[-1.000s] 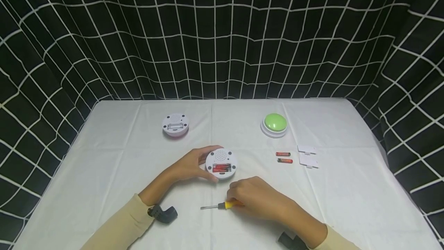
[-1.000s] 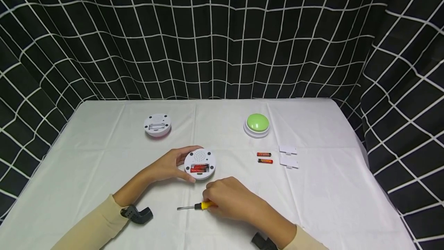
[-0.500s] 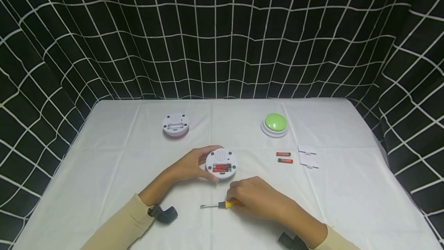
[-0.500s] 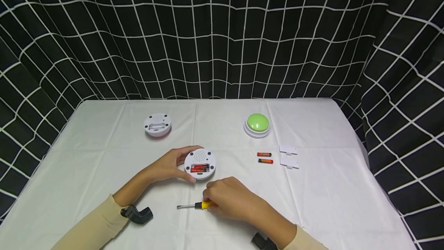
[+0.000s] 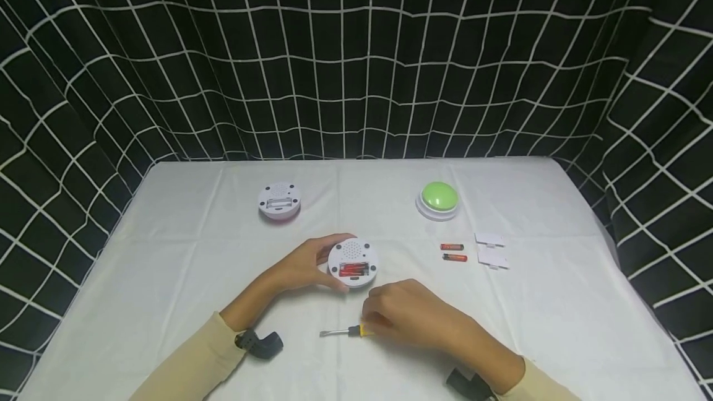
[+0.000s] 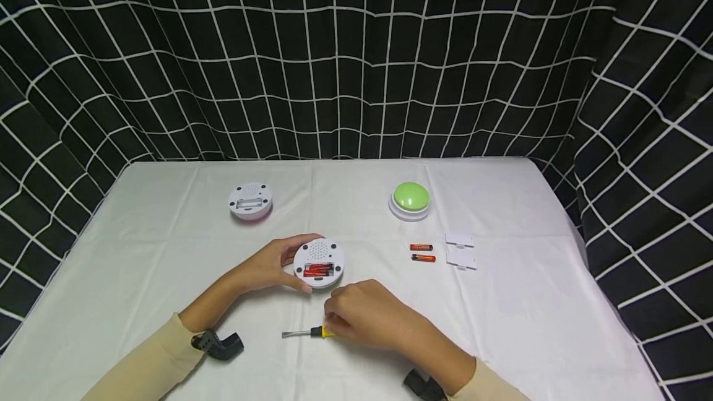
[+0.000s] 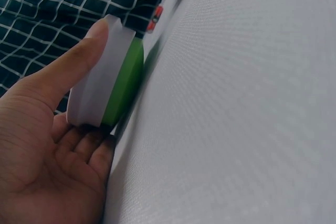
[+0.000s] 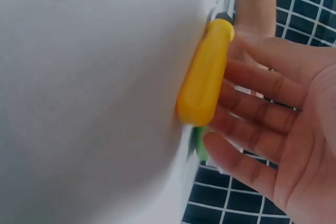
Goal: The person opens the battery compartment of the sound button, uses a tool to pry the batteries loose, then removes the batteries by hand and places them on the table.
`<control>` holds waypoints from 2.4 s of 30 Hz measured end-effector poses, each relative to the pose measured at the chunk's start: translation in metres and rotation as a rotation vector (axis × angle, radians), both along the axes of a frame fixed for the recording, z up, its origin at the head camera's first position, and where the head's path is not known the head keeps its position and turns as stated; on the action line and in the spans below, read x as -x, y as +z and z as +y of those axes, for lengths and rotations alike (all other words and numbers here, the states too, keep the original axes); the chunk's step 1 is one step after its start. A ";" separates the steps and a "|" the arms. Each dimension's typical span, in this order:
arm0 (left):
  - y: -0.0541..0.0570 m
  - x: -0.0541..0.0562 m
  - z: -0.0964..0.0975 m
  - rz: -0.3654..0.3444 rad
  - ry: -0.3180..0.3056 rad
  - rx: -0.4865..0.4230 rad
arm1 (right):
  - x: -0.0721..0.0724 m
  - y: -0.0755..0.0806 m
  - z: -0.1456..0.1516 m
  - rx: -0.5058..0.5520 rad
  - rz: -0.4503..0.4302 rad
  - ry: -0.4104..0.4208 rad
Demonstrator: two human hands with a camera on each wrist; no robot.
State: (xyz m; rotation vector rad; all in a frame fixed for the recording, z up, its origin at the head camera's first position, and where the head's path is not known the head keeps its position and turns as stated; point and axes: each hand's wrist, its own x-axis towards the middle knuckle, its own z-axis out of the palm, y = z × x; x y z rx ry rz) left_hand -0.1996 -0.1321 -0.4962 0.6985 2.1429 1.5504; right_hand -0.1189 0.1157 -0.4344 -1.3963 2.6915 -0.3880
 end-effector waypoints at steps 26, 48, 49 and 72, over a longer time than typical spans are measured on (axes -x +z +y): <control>-0.004 0.006 -0.004 0.002 -0.030 -0.016 | 0.048 0.012 -0.002 0.126 0.197 -0.152; 0.000 0.005 -0.004 0.003 -0.021 -0.006 | 0.051 0.013 -0.006 0.113 0.280 -0.122; 0.000 0.004 -0.004 0.003 -0.021 -0.005 | 0.051 0.013 -0.006 0.120 0.280 -0.123; 0.004 0.003 -0.003 0.005 -0.016 0.001 | 0.041 0.027 0.016 0.183 0.309 -0.163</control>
